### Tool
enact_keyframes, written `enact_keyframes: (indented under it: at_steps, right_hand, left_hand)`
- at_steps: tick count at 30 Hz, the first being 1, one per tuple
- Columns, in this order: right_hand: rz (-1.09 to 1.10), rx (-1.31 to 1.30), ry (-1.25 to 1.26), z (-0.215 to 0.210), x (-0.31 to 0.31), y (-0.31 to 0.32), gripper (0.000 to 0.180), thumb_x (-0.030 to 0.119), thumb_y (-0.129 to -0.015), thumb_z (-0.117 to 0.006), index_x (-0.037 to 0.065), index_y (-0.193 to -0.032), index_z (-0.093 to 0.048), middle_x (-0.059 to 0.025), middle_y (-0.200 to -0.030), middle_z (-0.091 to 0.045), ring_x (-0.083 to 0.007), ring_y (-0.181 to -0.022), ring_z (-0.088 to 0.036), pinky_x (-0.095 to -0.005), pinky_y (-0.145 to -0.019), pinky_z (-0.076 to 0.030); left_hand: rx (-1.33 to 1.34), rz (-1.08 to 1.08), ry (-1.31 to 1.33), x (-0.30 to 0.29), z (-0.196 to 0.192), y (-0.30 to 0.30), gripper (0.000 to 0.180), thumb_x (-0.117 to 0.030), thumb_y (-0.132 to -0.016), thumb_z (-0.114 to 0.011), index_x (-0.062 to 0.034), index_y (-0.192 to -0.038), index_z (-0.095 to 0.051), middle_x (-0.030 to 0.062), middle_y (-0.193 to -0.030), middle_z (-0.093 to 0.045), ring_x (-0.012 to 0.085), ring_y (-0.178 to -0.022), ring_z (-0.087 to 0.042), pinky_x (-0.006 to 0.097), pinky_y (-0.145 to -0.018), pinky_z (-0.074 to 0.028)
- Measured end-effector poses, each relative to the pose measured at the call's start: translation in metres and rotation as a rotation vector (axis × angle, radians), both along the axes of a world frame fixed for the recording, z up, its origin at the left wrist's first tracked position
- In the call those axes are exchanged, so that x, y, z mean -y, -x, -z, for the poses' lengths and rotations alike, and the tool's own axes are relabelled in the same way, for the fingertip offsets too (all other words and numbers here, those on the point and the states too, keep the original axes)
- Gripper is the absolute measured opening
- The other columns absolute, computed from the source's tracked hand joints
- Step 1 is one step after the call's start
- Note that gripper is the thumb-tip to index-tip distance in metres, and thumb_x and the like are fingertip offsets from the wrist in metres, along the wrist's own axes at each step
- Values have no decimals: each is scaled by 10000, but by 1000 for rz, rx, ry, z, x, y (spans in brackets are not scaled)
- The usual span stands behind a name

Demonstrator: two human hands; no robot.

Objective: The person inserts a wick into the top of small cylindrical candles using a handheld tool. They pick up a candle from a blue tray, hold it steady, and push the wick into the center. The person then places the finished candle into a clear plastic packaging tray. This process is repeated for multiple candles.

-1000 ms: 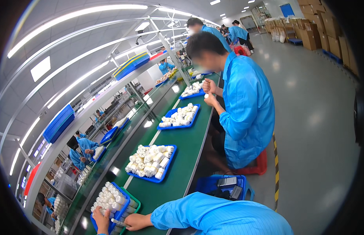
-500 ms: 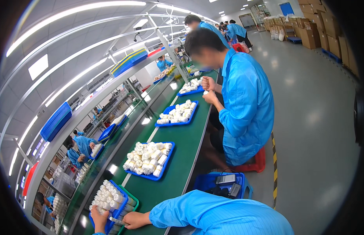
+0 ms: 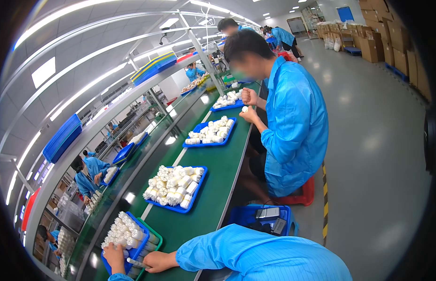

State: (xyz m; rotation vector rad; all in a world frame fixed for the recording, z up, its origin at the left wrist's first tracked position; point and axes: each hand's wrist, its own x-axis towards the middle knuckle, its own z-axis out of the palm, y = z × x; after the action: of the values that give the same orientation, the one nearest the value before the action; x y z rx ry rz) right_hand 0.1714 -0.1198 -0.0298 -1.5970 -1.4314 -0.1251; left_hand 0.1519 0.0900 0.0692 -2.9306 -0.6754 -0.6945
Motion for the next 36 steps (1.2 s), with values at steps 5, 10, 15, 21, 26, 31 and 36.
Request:
enact_keyframes:
  at_steps: [5,10,15,21,26,31,36]
  right_hand:
    - [14,20,-27,8,-8,-4,257,246,-827,-646,-8,-792,-635,-224,-781,-644,-441,-766,-628,-528,-703,-504]
    - [17,41,-31,5,-7,-2,266,251,-836,-645,-9,-786,-626,-219,-784,-640,-442,-770,-622,-527,-704,-501]
    - [3,-9,-17,6,-5,-2,258,246,-831,-650,-7,-786,-628,-221,-786,-643,-440,-769,-625,-526,-705,-501]
    - [13,-22,-7,4,-2,-1,251,244,-828,-656,-3,-789,-633,-217,-792,-647,-436,-770,-628,-525,-702,-500]
    - [7,-11,-15,2,-1,0,250,247,-832,-651,1,-789,-638,-212,-785,-650,-429,-765,-631,-521,-704,-504]
    - [28,-16,-18,-1,-5,2,265,262,-829,-658,6,-764,-646,-213,-761,-651,-433,-746,-635,-522,-696,-509]
    - [37,-38,38,-1,5,-1,261,261,-846,-672,13,-767,-648,-205,-765,-651,-425,-745,-641,-520,-698,-507]
  left_hand:
    - [43,1,-15,-7,5,-4,475,-368,-881,-684,-57,-1236,-628,248,-1239,-574,412,-1109,-586,504,-973,-437]
    - [57,-33,-114,-3,0,-3,482,-380,-862,-715,-61,-1216,-648,269,-1181,-591,427,-1064,-597,504,-924,-473]
    - [99,-41,-124,0,5,-7,481,-354,-827,-751,-53,-1196,-680,281,-1142,-606,437,-1040,-606,510,-902,-491]
    - [218,77,-5,0,8,-2,515,-294,-790,-775,-2,-1202,-673,306,-1147,-599,452,-1048,-603,491,-926,-494]
    - [241,111,9,-10,9,5,542,-290,-787,-778,10,-1222,-657,311,-1150,-593,454,-1065,-597,487,-931,-488]
    - [323,94,15,-26,-20,31,542,-281,-822,-768,18,-1252,-628,278,-1162,-592,427,-1121,-578,459,-980,-461]
    - [508,287,62,2,-66,105,440,-174,-873,-718,25,-1246,-598,178,-1153,-578,334,-1086,-586,389,-977,-449]
